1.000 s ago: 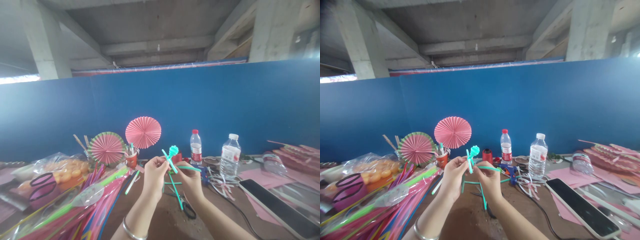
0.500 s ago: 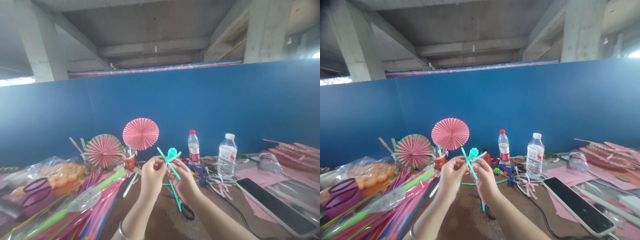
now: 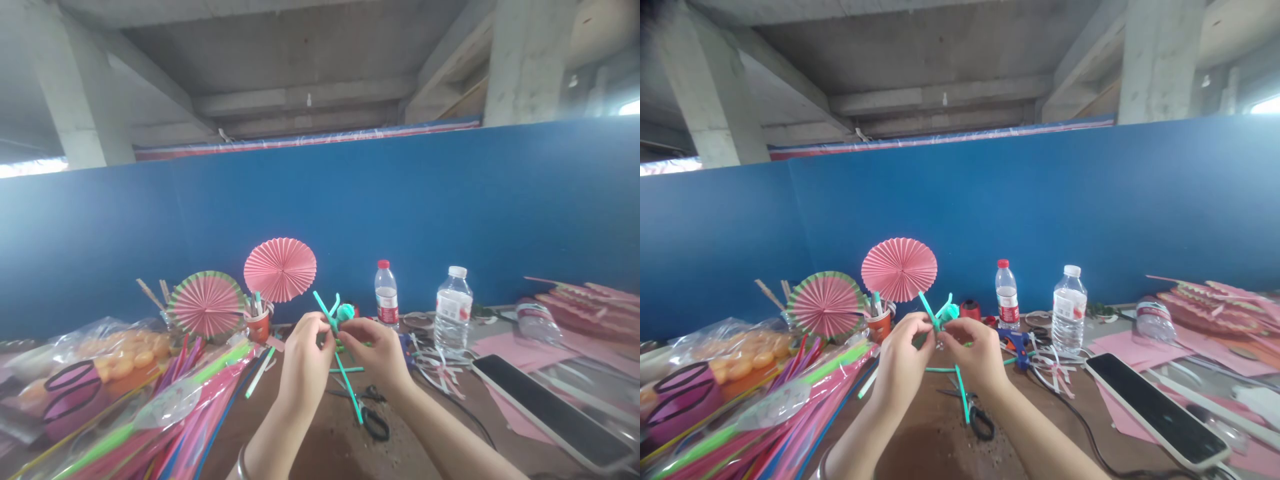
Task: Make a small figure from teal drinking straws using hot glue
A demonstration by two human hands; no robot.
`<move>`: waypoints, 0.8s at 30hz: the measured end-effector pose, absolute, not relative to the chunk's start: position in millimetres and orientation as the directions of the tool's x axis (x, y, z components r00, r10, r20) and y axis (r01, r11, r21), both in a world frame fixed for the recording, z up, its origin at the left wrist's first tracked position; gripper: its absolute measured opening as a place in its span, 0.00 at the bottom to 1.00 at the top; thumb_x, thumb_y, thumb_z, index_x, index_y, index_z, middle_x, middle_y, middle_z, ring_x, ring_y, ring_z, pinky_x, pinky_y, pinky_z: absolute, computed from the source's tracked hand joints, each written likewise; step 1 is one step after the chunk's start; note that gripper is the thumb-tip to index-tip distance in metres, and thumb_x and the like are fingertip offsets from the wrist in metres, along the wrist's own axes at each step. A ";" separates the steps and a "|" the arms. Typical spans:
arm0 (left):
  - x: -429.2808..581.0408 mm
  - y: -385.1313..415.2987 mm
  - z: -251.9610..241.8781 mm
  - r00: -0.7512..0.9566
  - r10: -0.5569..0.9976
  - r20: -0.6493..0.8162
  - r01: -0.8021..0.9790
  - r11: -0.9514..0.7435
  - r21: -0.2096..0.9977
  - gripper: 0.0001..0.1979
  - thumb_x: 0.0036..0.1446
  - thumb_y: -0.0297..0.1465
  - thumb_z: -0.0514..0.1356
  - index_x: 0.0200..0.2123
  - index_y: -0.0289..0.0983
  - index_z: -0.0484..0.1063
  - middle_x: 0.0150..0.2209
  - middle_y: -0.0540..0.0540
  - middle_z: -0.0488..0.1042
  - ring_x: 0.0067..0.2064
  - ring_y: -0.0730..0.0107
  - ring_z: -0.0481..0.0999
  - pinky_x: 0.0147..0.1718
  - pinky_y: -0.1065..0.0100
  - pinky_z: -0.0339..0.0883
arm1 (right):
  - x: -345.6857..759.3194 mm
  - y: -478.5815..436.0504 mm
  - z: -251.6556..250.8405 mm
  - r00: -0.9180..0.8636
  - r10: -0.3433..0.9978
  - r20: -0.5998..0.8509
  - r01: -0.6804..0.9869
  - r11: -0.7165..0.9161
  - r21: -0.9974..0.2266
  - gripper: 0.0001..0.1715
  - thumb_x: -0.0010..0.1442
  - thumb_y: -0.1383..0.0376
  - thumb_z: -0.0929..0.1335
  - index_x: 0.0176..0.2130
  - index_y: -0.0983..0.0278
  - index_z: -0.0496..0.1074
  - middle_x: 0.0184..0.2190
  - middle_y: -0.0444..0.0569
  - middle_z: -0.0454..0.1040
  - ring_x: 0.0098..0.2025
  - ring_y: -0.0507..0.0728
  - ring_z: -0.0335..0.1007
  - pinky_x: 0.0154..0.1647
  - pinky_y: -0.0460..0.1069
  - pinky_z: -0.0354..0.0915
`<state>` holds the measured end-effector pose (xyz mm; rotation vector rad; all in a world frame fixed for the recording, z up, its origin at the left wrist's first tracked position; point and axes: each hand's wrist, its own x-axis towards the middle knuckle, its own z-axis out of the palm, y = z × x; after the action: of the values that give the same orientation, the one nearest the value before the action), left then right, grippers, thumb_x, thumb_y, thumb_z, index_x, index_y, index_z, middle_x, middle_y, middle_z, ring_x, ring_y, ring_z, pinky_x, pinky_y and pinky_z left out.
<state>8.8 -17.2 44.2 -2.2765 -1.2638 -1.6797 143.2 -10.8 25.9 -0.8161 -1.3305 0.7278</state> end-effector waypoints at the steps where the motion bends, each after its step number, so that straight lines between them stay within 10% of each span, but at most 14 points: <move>1: 9.8 -17.8 43.4 0.084 0.581 0.810 0.620 -0.666 0.414 0.08 0.47 0.19 0.54 0.25 0.38 0.65 0.35 0.45 0.72 0.36 0.66 0.72 0.34 0.68 0.64 | 140.8 -12.3 26.4 0.124 0.822 0.556 0.113 0.545 -0.831 0.03 0.46 0.64 0.71 0.26 0.62 0.75 0.24 0.45 0.76 0.27 0.55 0.69 0.30 0.47 0.63; 24: 13.7 -20.7 41.1 0.068 0.678 0.732 0.642 -0.592 0.488 0.07 0.50 0.25 0.54 0.22 0.39 0.64 0.22 0.52 0.68 0.26 0.71 0.67 0.27 0.71 0.58 | 137.0 -8.9 13.8 0.136 0.640 0.756 0.406 0.660 -0.632 0.05 0.53 0.67 0.66 0.28 0.59 0.73 0.24 0.45 0.72 0.26 0.54 0.66 0.28 0.46 0.59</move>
<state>13.7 -20.7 41.1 -2.3220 -1.4351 -1.6262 137.0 -8.9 13.8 -0.9179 -1.4855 0.2094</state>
